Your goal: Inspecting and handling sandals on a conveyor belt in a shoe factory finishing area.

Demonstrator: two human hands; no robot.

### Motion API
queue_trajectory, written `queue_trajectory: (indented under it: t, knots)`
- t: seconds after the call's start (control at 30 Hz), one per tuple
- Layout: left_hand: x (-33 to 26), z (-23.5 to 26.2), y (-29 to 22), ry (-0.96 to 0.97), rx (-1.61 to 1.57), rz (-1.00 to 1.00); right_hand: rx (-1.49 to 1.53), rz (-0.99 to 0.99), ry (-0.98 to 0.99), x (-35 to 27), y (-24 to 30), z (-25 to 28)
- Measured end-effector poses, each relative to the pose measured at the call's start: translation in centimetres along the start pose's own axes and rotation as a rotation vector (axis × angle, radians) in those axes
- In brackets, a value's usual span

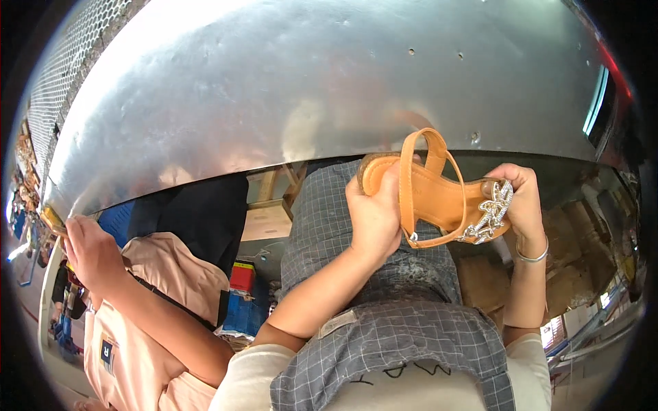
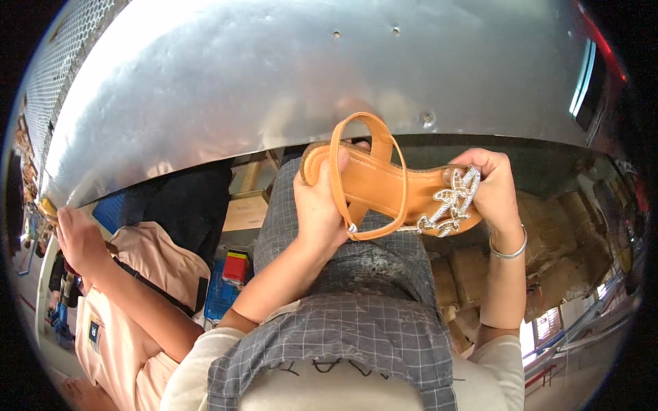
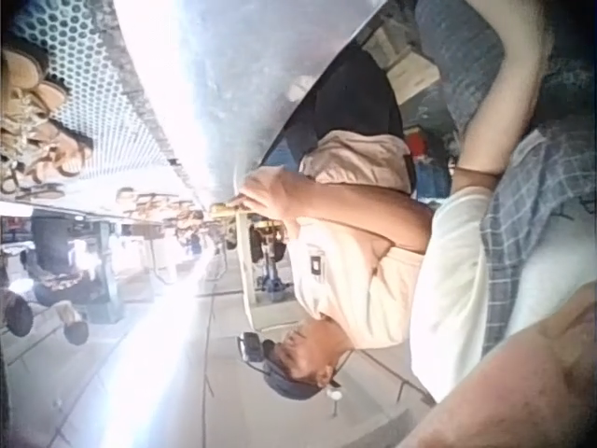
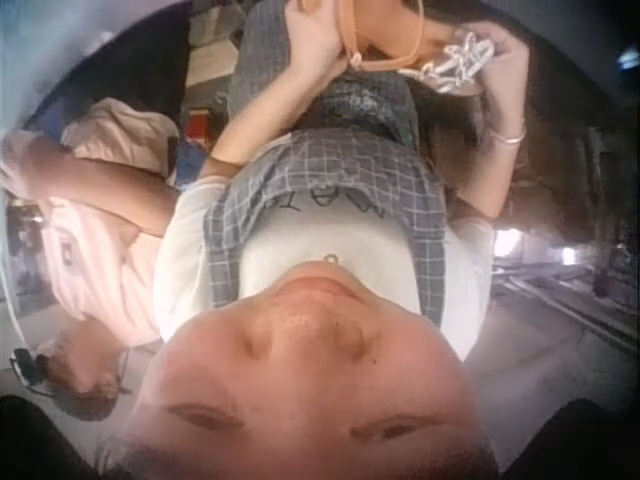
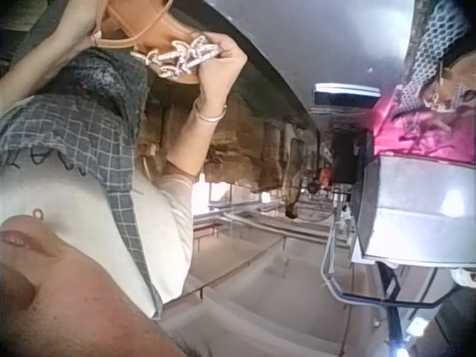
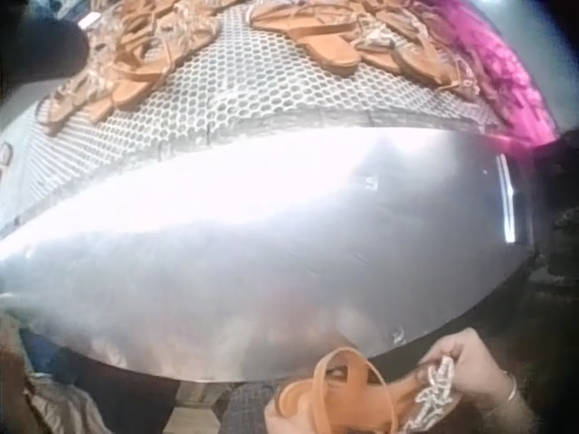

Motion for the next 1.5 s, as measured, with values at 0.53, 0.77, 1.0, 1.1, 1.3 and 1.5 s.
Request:
queue_trajectory:
  t: [0.53, 0.77, 1.0, 1.1, 1.3, 1.5]
  knots:
    - [-2.7, -1.7, -1.7, 0.143, 0.037, 0.109, 0.011, 0.137, 0.042, -3.5, 1.6, 0.2]
    - [-6.3, -4.6, -8.1, 0.296, 0.286, -0.006, 0.116, 0.278, 0.049, -6.3, 3.8, -1.7]
    - [-6.0, -5.4, -14.8, 0.293, 0.358, -0.201, 0.172, 0.412, 0.094, -5.4, 9.2, -3.3]
    - [-3.8, -2.6, -22.0, 0.159, 0.168, -0.403, 0.141, 0.347, 0.099, -5.2, 12.0, -3.4]
    - [-2.3, 14.5, -48.0, 0.319, -0.619, -1.158, 0.146, 0.334, 0.159, -3.3, 13.6, -3.9]
    - [6.7, 12.0, -56.5, -0.279, 0.290, -0.884, 0.137, 0.311, 0.195, -1.3, 14.2, -3.8]
Point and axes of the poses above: each hand's wrist, its own x-axis towards the middle knuckle, its own z-axis out of the back of the hand, y = z × x, the point moved 6 cm from there along x, towards the middle knuckle, and after that the axes turned 15 degrees about y, right-handed, at the moved point
